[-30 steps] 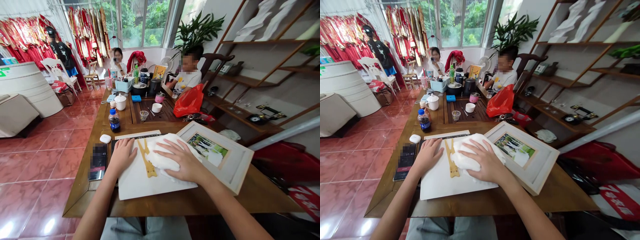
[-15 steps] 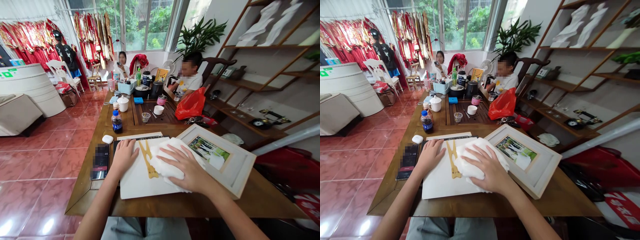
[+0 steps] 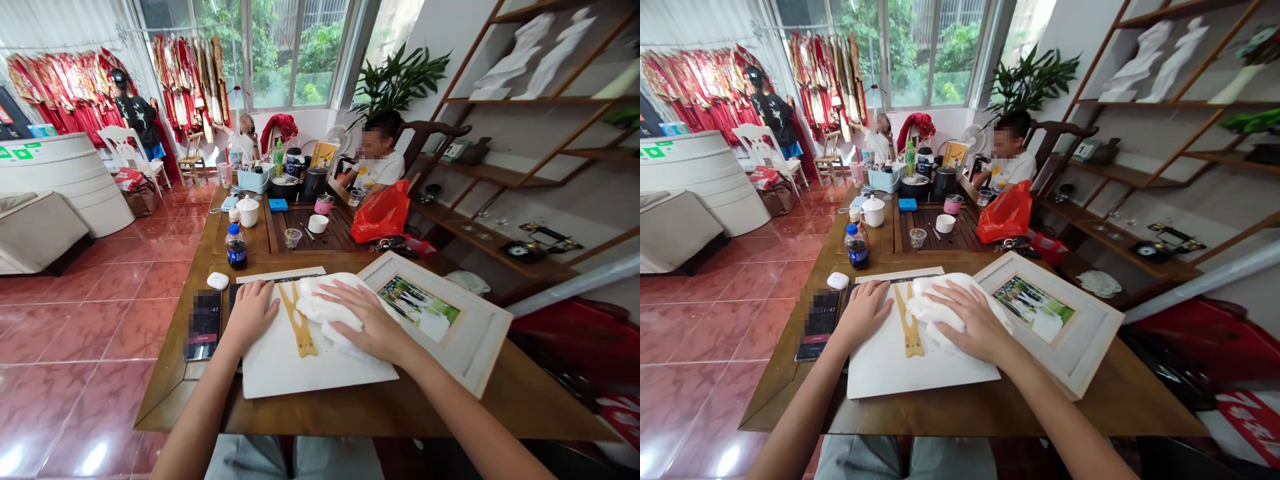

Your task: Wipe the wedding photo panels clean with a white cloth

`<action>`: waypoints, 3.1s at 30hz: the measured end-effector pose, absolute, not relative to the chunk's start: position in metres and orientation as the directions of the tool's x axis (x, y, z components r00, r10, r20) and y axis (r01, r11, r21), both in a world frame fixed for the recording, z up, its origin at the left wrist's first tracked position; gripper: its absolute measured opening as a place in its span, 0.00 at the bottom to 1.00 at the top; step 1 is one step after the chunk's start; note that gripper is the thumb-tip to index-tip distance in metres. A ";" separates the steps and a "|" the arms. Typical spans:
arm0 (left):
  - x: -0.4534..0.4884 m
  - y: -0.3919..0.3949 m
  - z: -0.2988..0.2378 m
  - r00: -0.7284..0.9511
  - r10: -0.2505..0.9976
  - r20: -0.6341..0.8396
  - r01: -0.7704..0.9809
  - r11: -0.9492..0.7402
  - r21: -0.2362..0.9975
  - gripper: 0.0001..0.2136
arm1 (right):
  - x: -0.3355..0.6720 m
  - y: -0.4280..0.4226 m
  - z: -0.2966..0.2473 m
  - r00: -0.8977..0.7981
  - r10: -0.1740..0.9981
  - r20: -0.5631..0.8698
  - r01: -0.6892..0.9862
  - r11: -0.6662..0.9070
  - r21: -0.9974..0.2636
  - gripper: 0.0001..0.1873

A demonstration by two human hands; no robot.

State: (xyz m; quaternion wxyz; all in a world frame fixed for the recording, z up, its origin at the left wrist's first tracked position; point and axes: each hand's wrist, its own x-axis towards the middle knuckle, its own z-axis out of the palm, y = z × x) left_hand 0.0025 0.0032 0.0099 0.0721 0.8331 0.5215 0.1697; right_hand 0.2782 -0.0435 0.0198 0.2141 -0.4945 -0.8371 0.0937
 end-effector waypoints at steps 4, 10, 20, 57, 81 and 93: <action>0.003 0.003 0.010 0.408 0.887 0.214 0.843 -0.456 0.284 0.19 | 0.254 -0.013 0.027 -0.476 0.858 0.194 0.799 0.513 -0.312 0.27; 0.003 0.002 0.010 0.407 0.887 0.218 0.851 -0.455 0.261 0.20 | 0.242 -0.002 0.027 -0.568 0.807 0.161 0.747 0.588 -0.310 0.29; 0.002 -0.004 0.019 0.424 0.896 0.135 0.845 -0.444 0.299 0.28 | 0.255 -0.034 0.020 -0.641 0.743 0.194 0.701 0.669 -0.247 0.28; 0.003 0.002 0.002 0.344 0.911 0.226 0.893 -0.392 0.222 0.22 | 0.249 -0.010 0.026 -0.696 0.706 0.135 0.680 0.707 -0.195 0.35; 0.002 0.001 0.004 0.354 0.906 0.231 0.889 -0.403 0.217 0.21 | 0.243 -0.002 0.025 -0.651 0.736 0.185 0.709 0.677 -0.200 0.35; 0.003 0.001 0.002 0.329 0.914 0.238 0.897 -0.381 0.225 0.22 | 0.265 -0.072 0.028 -0.785 0.604 0.138 0.556 0.786 -0.271 0.37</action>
